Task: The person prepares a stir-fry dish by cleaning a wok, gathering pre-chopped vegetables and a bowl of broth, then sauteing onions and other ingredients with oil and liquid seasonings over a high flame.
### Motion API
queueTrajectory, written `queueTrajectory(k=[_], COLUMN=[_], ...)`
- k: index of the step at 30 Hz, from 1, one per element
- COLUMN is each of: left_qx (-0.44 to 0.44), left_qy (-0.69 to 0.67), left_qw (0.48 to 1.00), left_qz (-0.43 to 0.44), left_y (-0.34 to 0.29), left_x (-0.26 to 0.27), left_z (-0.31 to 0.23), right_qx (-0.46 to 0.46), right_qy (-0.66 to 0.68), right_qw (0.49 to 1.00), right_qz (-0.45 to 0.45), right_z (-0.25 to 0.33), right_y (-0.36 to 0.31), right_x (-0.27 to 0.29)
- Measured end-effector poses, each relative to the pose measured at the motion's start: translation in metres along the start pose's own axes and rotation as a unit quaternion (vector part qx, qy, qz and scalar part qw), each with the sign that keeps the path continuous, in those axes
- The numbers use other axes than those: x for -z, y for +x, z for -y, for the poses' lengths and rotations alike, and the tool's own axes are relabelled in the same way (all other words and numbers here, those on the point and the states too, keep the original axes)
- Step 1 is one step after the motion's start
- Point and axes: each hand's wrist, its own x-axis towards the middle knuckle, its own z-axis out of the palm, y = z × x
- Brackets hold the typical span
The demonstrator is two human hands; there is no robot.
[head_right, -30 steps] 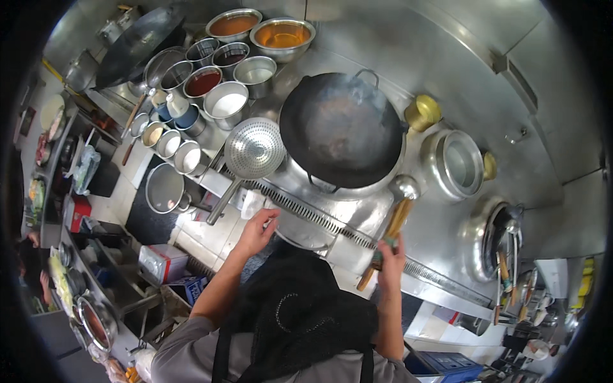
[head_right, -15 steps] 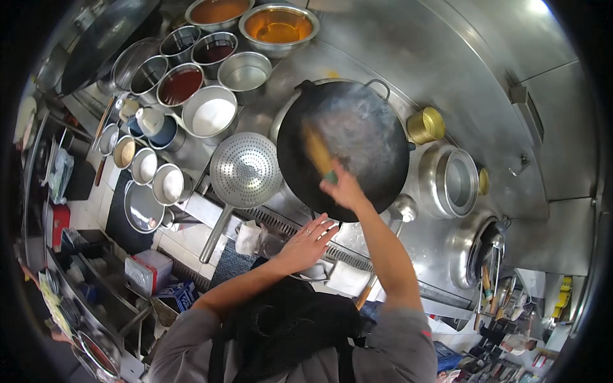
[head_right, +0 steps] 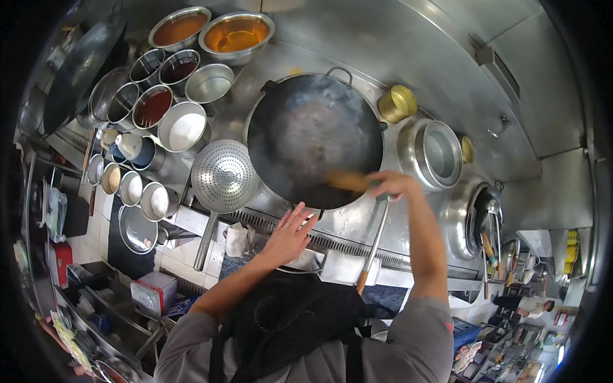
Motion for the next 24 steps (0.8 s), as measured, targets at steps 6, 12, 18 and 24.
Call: queueTrajectory(k=[6,12,18,24], left_qx=[0.044,0.076,0.084,0.136], left_qy=[0.025,0.070,0.056,0.012], left_qw=[0.998,0.993,0.991,0.985], left_qz=[-0.029,-0.057,-0.083,-0.109], left_y=[-0.006,-0.021,-0.062,-0.124], left_x=[-0.010,-0.021,-0.036,-0.070], left_z=[-0.019,-0.032,-0.064,-0.093], right_qx=[0.026,0.059,0.037,-0.083], right_qy=[0.174,0.405,0.073,-0.086], right_qw=[0.723,0.741,0.919,0.889], right_qz=[-0.669,-0.532,-0.386,-0.443], right_z=[-0.101,-0.080,-0.104,-0.206], right_y=[-0.001,-0.025,-0.015,0.040], right_x=[-0.071,-0.304,-0.378,-0.324])
